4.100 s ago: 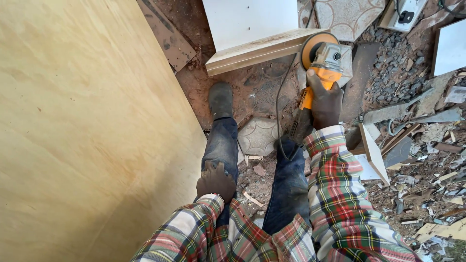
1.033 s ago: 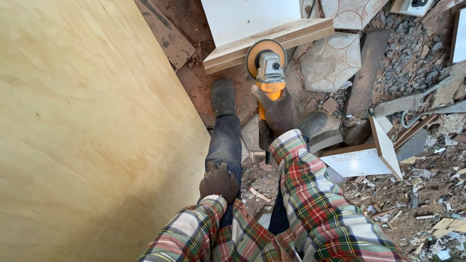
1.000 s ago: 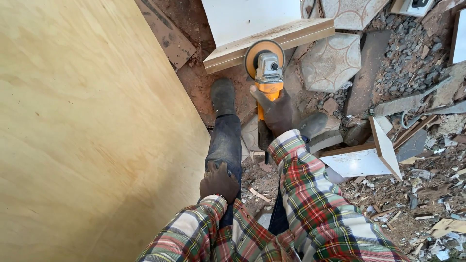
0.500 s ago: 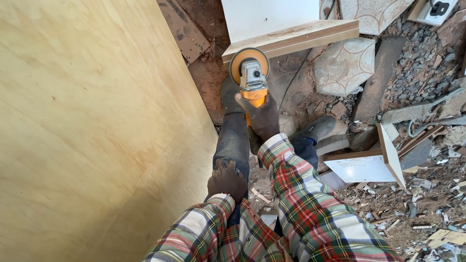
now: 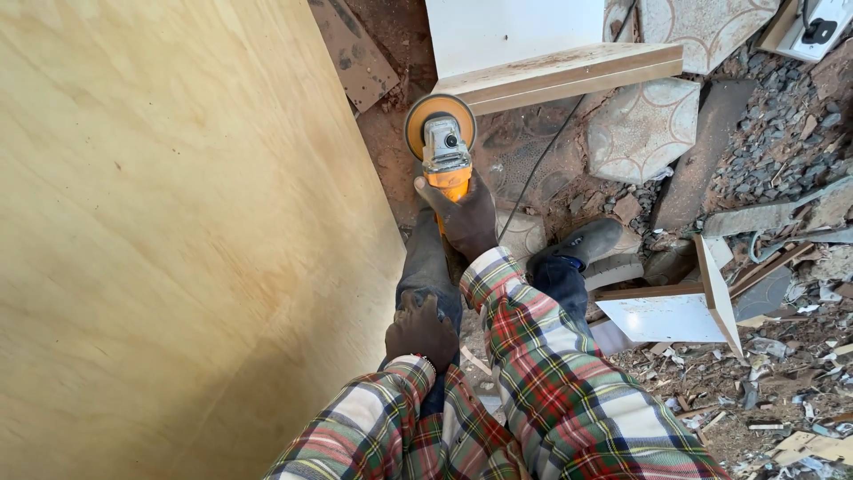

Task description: Sanding the edges and surface of a wooden structure using an orbital sander.

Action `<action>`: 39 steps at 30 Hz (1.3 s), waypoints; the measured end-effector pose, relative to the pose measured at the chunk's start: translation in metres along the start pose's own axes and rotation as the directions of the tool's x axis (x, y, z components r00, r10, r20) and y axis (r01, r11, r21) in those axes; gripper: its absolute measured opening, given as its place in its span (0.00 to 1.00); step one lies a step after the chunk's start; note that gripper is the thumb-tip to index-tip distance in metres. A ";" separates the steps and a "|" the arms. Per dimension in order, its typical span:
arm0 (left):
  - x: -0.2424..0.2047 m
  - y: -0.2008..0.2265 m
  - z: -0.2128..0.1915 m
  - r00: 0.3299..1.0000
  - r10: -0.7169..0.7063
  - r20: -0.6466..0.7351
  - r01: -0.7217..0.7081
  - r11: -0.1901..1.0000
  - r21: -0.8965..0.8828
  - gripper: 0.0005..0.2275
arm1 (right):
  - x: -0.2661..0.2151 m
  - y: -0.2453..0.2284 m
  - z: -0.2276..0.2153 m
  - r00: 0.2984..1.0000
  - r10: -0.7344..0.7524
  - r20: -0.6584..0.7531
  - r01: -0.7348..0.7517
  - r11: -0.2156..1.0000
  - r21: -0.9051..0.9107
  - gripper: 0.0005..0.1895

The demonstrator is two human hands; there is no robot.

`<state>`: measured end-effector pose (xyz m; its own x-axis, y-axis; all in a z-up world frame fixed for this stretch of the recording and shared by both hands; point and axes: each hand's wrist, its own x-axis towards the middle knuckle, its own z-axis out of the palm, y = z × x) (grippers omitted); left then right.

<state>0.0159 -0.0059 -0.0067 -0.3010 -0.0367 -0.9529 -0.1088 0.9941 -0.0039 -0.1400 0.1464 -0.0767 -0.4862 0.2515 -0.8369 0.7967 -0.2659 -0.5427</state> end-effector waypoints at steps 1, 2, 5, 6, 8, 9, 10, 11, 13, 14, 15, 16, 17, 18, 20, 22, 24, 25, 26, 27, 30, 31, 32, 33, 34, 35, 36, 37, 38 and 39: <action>0.001 0.000 0.000 1.000 -0.002 -0.012 0.002 1.000 0.003 0.24 | 0.002 -0.003 -0.001 1.000 -0.017 0.006 0.017 1.000 -0.011 0.27; 0.000 0.000 0.002 1.000 -0.003 -0.022 0.003 1.000 0.005 0.24 | 0.003 -0.005 -0.004 0.999 -0.031 0.012 0.031 0.999 -0.023 0.26; 0.002 0.000 0.006 1.000 -0.009 -0.010 0.010 1.000 0.007 0.25 | 0.010 -0.006 -0.018 0.997 0.009 -0.071 -0.012 0.999 -0.044 0.27; 0.003 0.000 0.005 1.000 -0.007 -0.013 0.007 1.000 0.006 0.25 | 0.011 -0.002 -0.023 0.997 0.006 -0.072 -0.009 0.999 -0.044 0.27; 0.003 0.000 0.005 1.000 -0.011 0.025 0.011 1.000 0.027 0.25 | 0.010 0.008 -0.036 0.994 -0.002 -0.107 0.004 1.000 0.011 0.26; 0.004 0.001 0.005 1.000 -0.009 0.027 0.008 1.000 0.028 0.25 | 0.014 0.005 -0.045 0.994 -0.001 -0.110 0.003 1.000 0.011 0.26; 0.005 0.002 0.006 1.000 -0.017 0.018 0.016 0.999 0.028 0.25 | 0.017 0.003 -0.054 0.991 -0.005 -0.133 0.005 1.000 0.001 0.27; 0.005 0.003 0.006 1.000 -0.025 0.008 0.024 0.999 0.028 0.25 | 0.020 0.000 -0.064 0.988 -0.008 -0.156 0.006 1.000 -0.010 0.29; 0.005 0.002 0.009 1.000 -0.017 -0.008 0.017 0.999 0.030 0.25 | 0.023 0.006 -0.077 0.984 -0.010 -0.179 0.015 1.000 0.022 0.28; 0.004 0.001 0.011 1.000 -0.016 -0.020 0.017 0.999 0.031 0.24 | 0.024 0.008 -0.083 0.980 -0.006 -0.197 0.017 0.998 0.053 0.27; 0.008 0.001 0.012 1.000 -0.013 -0.021 0.014 0.999 0.034 0.24 | 0.026 0.004 -0.089 0.980 -0.007 -0.201 0.019 0.998 0.055 0.27; 0.009 0.001 0.015 0.999 -0.016 -0.031 0.017 0.999 0.040 0.24 | 0.025 0.001 -0.095 0.978 -0.030 -0.204 0.044 0.997 0.066 0.27; 0.010 0.000 0.018 0.999 -0.019 -0.041 0.021 0.999 0.046 0.24 | 0.024 -0.002 -0.101 0.977 -0.053 -0.208 0.070 0.995 0.077 0.27; 0.010 0.000 0.018 0.999 -0.015 -0.039 0.017 0.999 0.048 0.24 | 0.026 -0.002 -0.108 0.976 -0.051 -0.213 0.069 0.995 0.078 0.27; 0.011 0.000 0.018 0.999 -0.037 -0.025 0.039 0.997 0.060 0.23 | 0.031 -0.004 -0.120 0.971 -0.069 -0.227 0.098 0.988 0.116 0.25; 0.009 0.003 0.016 0.999 -0.039 -0.021 0.040 0.997 0.073 0.24 | 0.031 -0.008 -0.133 0.971 -0.061 -0.231 0.089 0.990 0.113 0.26; 0.010 0.003 0.016 0.999 -0.044 -0.016 0.045 0.995 0.086 0.24 | 0.028 -0.014 -0.142 0.972 -0.050 -0.231 0.077 0.991 0.111 0.27; 0.013 0.002 0.018 0.999 -0.042 -0.001 0.042 0.995 0.088 0.25 | 0.026 -0.017 -0.145 0.969 -0.063 -0.238 0.093 0.989 0.117 0.27; 0.015 0.001 0.020 0.999 -0.040 0.015 0.038 0.995 0.089 0.25 | 0.023 -0.021 -0.149 0.966 -0.076 -0.246 0.109 0.986 0.122 0.27; 0.014 0.001 0.020 0.999 -0.041 0.016 0.039 0.995 0.091 0.25 | 0.030 -0.009 -0.154 0.966 -0.074 -0.246 0.107 0.987 0.123 0.27; 0.014 0.004 0.017 0.999 -0.032 0.017 0.031 0.996 0.083 0.25 | 0.041 0.000 -0.153 0.963 -0.090 -0.253 0.113 0.991 0.078 0.27; 0.014 0.006 0.016 0.999 -0.051 0.017 0.050 0.995 0.088 0.25 | 0.035 -0.011 -0.142 0.968 -0.078 -0.238 0.103 0.990 0.096 0.26; 0.011 0.006 0.016 0.997 -0.073 0.019 0.070 0.993 0.095 0.25 | 0.028 -0.022 -0.130 0.973 -0.062 -0.223 0.089 0.989 0.116 0.25; 0.011 0.006 0.017 0.997 -0.074 0.021 0.072 0.993 0.097 0.25 | 0.022 -0.018 -0.123 0.973 -0.059 -0.223 0.087 0.989 0.117 0.25; 0.012 0.006 0.018 0.997 -0.073 0.020 0.071 0.993 0.098 0.26 | 0.018 -0.014 -0.114 0.976 -0.059 -0.212 0.084 0.990 0.112 0.25; 0.014 0.005 0.019 0.997 -0.072 0.020 0.070 0.993 0.099 0.26 | 0.015 -0.011 -0.105 0.978 -0.059 -0.201 0.082 0.991 0.107 0.25; 0.014 0.004 0.018 0.997 -0.074 0.017 0.072 0.992 0.099 0.26 | 0.017 -0.005 -0.098 0.978 -0.059 -0.198 0.082 0.991 0.109 0.25; 0.014 0.003 0.017 0.999 -0.053 0.007 0.052 0.994 0.099 0.25 | 0.020 0.002 -0.091 0.980 -0.056 -0.190 0.080 0.989 0.123 0.25; 0.012 0.003 0.018 0.999 -0.032 0.000 0.032 0.995 0.099 0.24 | 0.020 0.009 -0.085 0.982 -0.049 -0.182 0.074 0.988 0.135 0.25; 0.009 0.004 0.017 0.999 -0.035 0.002 0.034 0.995 0.098 0.24 | 0.018 0.006 -0.079 0.983 -0.046 -0.180 0.071 0.988 0.135 0.25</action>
<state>0.0285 -0.0008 -0.0206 -0.2949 -0.0710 -0.9529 -0.0253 0.9975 -0.0665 -0.1154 0.2226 -0.0898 -0.4501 0.4267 -0.7844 0.7043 -0.3705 -0.6056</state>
